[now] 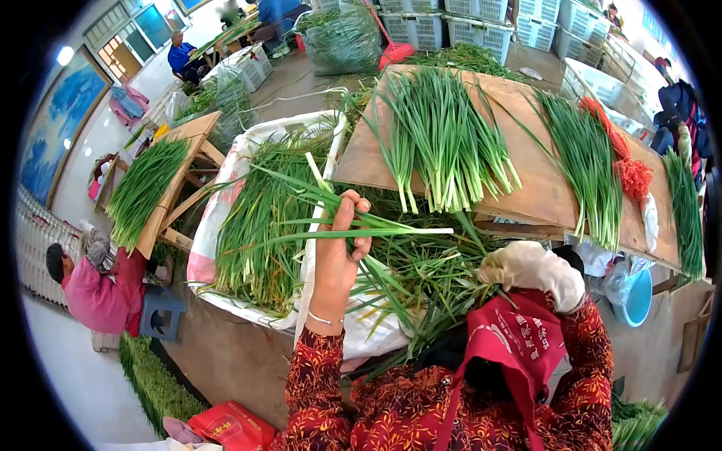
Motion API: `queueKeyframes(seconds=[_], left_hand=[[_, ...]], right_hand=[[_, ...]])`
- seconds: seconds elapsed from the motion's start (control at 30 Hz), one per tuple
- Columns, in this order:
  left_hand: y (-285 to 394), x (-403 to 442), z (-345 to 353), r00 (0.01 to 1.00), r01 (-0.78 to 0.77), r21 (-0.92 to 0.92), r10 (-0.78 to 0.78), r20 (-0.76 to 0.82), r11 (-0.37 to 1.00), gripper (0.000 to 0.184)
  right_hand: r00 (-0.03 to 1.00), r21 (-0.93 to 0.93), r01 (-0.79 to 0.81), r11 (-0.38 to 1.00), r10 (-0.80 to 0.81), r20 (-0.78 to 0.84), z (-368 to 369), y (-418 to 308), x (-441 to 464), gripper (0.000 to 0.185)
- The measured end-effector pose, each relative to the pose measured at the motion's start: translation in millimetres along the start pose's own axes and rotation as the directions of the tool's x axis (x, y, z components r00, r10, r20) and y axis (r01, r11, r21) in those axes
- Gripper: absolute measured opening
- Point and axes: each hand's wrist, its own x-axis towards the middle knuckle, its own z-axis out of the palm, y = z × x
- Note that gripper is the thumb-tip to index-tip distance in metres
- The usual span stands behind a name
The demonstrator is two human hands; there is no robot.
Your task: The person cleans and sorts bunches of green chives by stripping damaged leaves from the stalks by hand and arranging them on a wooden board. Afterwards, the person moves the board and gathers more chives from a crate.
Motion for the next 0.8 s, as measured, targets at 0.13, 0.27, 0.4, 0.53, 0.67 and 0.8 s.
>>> queueKeyframes(seconds=[0.13, 0.27, 0.4, 0.53, 0.67, 0.8], left_hand=[[-1, 1, 3, 0.995, 0.039, 0.04, -0.042, 0.093, 0.998, 0.021], [-2, 3, 21, 0.989, 0.076, 0.1, -0.088, 0.121, 0.992, 0.024], [7, 9, 31, 0.988, 0.074, 0.2, -0.099, 0.119, 0.977, 0.029], [28, 9, 24, 0.988, -0.002, 0.401, -0.059, 0.141, 0.916, 0.027], [38, 11, 40, 0.936, -0.197, 0.826, -0.149, 0.318, 0.529, 0.025], [22, 14, 56, 0.813, -0.506, 0.83, -0.192, 0.55, 0.235, 0.015]], right_hand=[[0.842, -0.043, 0.108, 0.993, -0.114, -0.528, -13, 0, -1, 0.032], [0.871, 0.377, 0.378, 0.845, -0.186, -0.455, -27, -49, -8, 0.038], [0.933, 0.533, 0.342, 0.774, -0.21, -0.293, -23, -60, 4, 0.035], [0.75, 0.676, 0.646, 0.354, -0.136, -0.647, -33, -42, -4, 0.032], [0.419, 0.335, 0.783, 0.524, -0.047, -0.907, -57, -45, 3, 0.025], [0.398, 0.038, 0.521, 0.853, -0.204, -0.895, -52, -47, 10, 0.025]])
